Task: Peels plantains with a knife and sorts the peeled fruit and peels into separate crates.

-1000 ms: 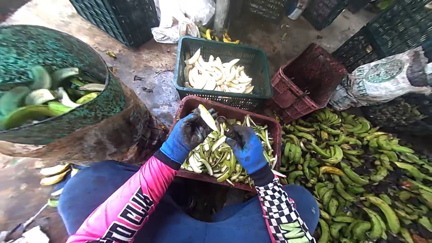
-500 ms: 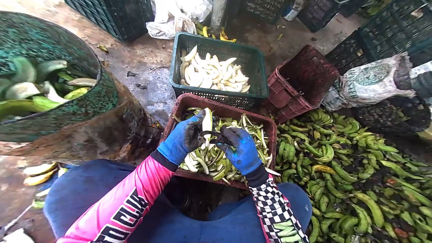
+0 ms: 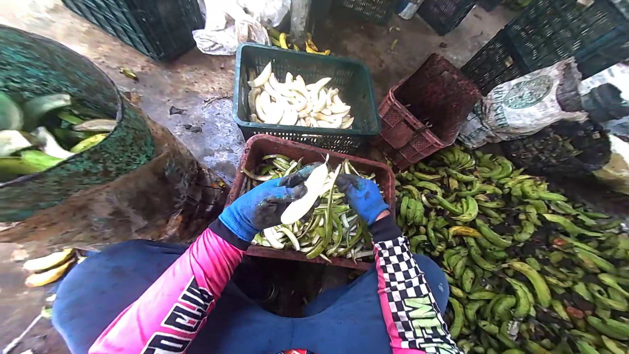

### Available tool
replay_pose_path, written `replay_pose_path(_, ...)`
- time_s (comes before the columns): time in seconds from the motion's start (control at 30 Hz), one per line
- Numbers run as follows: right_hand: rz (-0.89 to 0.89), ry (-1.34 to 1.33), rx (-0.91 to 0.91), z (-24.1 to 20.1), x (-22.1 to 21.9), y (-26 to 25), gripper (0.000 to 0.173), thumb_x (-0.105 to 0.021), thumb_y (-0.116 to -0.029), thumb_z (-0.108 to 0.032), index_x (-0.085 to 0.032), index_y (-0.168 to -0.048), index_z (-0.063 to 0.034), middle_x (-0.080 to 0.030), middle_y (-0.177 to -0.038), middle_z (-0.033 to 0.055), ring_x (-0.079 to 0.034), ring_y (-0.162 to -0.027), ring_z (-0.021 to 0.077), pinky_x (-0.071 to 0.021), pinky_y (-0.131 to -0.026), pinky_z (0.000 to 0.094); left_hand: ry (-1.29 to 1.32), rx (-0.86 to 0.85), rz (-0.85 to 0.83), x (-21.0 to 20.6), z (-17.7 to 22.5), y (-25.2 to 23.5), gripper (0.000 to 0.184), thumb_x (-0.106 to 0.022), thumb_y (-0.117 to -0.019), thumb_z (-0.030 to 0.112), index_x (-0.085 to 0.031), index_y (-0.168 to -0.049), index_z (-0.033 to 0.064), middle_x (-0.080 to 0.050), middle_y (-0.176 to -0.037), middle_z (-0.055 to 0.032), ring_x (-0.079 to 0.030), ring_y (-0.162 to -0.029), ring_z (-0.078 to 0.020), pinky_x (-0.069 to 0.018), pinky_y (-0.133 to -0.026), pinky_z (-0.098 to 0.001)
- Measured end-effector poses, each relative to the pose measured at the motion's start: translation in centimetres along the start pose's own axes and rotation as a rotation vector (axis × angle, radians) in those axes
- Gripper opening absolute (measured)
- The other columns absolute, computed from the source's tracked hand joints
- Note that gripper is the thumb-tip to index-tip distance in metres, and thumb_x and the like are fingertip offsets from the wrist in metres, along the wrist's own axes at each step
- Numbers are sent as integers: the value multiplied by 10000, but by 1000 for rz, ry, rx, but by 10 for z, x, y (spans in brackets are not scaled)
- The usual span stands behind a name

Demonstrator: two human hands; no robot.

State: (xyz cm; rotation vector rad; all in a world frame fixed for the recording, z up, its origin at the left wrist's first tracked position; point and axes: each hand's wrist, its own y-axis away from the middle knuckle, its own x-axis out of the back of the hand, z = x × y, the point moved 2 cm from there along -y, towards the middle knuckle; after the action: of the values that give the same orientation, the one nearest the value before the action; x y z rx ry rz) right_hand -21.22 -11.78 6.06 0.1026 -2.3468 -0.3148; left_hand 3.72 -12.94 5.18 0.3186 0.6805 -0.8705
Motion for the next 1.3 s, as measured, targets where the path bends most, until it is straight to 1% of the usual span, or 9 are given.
replay_pose_path(0.2, 92, 257, -116, -11, 22, 19, 439, -655, -966, -519, -717, -1249, -188, -746, -1122, 80, -715, -1020, 251, -563, -917, 572, -151, 79, 144, 3, 9, 0, 516, -525, -1006, 291, -451, -1512, 227, -681, -970, -99, -653, -694, -147, -573, -601, -282)
replay_pose_path(0.37, -210, 628, -372, -10, 41, 39, 517, -737, -895, -498, -672, -1310, -196, -686, -1246, 149, -657, -1151, 359, -509, -955, 631, -693, 421, 342, 13, 1, -8, 480, -599, -1029, 337, -537, -1469, 154, -707, -1037, -128, -683, -769, -209, -587, -692, -387)
replay_pose_path(0.53, -258, 590, -307, -1, 45, 43, 476, -750, -900, -488, -692, -1293, -226, -724, -1178, 106, -685, -1103, 307, -524, -951, 599, -416, -93, 503, 28, 27, -11, 492, -491, -1060, 444, -467, -1484, 195, -671, -1232, -57, -681, -1005, -178, -582, -860, -387)
replay_pose_path(0.6, -274, 591, -312, -2, 46, 46, 461, -752, -898, -477, -699, -1279, -224, -727, -1165, 102, -688, -1092, 299, -527, -939, 600, -547, -215, 587, 25, 41, -3, 592, -513, -1055, 448, -342, -1587, 252, -565, -1459, -24, -629, -1211, -186, -554, -988, -418)
replay_pose_path(0.7, -297, 599, -346, -7, 52, 52, 454, -736, -912, -481, -695, -1288, -229, -724, -1185, 104, -677, -1124, 308, -512, -957, 609, -1036, -156, 668, 8, 33, -4, 680, -571, -1017, 415, -320, -1603, 178, -493, -1537, -87, -561, -1327, -221, -505, -1068, -470)
replay_pose_path(0.77, -243, 574, -339, -6, 61, 59, 439, -735, -920, -470, -697, -1286, -231, -727, -1171, 119, -682, -1106, 331, -516, -944, 628, -1395, -50, 560, -5, -2, -14, 715, -665, -955, 398, -413, -1545, 84, -475, -1522, -190, -490, -1380, -347, -433, -1108, -582)
replay_pose_path(0.83, -159, 543, -313, -2, 74, 69, 458, -727, -932, -465, -685, -1323, -230, -716, -1210, 135, -672, -1137, 351, -504, -969, 646, -1597, 5, 332, -21, -54, -19, 674, -694, -909, 452, -524, -1482, 140, -471, -1523, -203, -415, -1422, -425, -386, -1098, -663)
replay_pose_path(1.0, -56, 476, -247, 26, 88, 78, 473, -729, -942, -425, -674, -1329, -158, -700, -1227, 183, -657, -1158, 378, -482, -1001, 651, -1600, 51, -120, -68, -135, -14, 527, -649, -955, 393, -562, -1446, 224, -363, -1625, -156, -215, -1520, -474, -181, -1177, -728)
replay_pose_path(1.3, -26, 315, -174, 42, 84, 63, 391, -742, -939, -427, -717, -1243, -182, -739, -1114, 146, -701, -1045, 354, -523, -914, 661, -1792, 242, -19, -4, -146, -47, 570, -611, -936, 544, -479, -1486, 474, -248, -1689, -74, -105, -1529, -512, -55, -1119, -817)
